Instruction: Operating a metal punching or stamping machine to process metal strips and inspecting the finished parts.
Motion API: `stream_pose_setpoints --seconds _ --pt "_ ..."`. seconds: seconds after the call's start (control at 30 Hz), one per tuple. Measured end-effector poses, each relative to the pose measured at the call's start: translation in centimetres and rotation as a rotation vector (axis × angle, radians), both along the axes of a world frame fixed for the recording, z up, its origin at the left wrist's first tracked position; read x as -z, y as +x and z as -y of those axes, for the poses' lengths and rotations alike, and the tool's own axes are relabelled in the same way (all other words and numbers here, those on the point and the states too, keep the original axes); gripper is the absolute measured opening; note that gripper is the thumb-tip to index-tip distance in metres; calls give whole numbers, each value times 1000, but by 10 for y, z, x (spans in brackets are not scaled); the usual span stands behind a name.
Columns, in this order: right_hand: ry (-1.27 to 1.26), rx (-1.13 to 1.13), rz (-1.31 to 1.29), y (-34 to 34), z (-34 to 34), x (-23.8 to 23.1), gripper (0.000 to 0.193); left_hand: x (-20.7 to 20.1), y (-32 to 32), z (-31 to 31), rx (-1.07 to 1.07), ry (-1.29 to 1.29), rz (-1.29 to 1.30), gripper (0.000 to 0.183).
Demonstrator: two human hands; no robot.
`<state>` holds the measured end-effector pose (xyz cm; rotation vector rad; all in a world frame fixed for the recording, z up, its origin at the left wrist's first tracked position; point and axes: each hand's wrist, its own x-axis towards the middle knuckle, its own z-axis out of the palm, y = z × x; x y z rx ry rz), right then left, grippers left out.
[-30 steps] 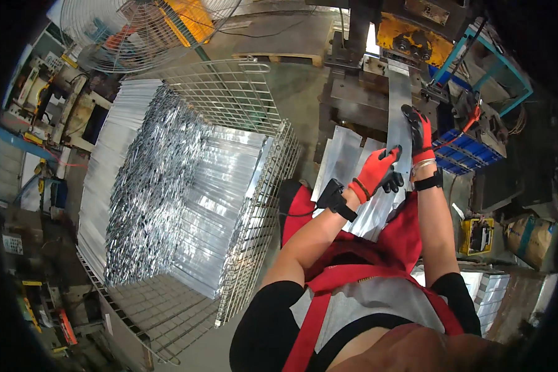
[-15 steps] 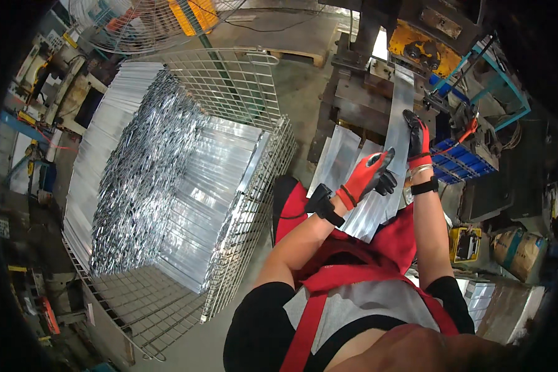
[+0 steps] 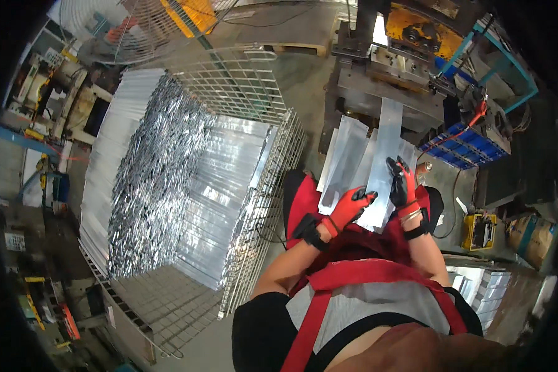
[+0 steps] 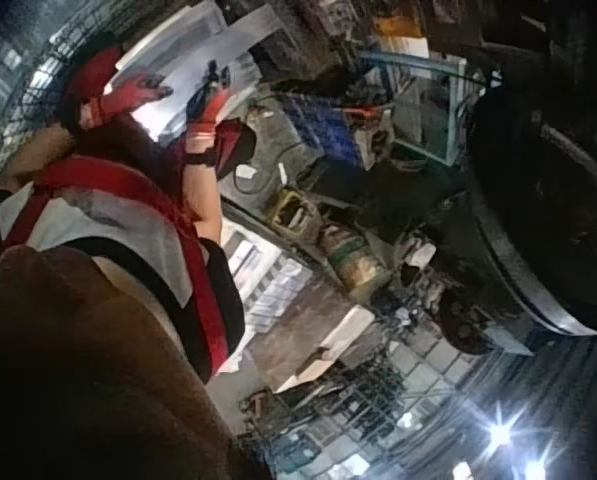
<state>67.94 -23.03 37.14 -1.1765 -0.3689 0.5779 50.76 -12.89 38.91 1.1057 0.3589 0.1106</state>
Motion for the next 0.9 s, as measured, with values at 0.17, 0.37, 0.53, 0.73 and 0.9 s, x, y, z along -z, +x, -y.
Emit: stream_pose_setpoints --seconds 0.17,0.37,0.53,0.73,0.9 --pt "-277 -284 -192 -21 31 -6 42 14 -6 18 -178 -33 -7 19" --pt "-265 -78 -37 -30 29 -51 20 -3 3 12 35 180 -67 26" --pt "-64 -109 97 23 25 -55 40 -31 -6 7 130 -208 -1 28" --pt "20 -12 175 46 15 -51 28 -21 -20 0 80 -124 -165 35" --pt "-105 133 284 72 -7 -30 15 0 -29 2 8 -160 -153 26"
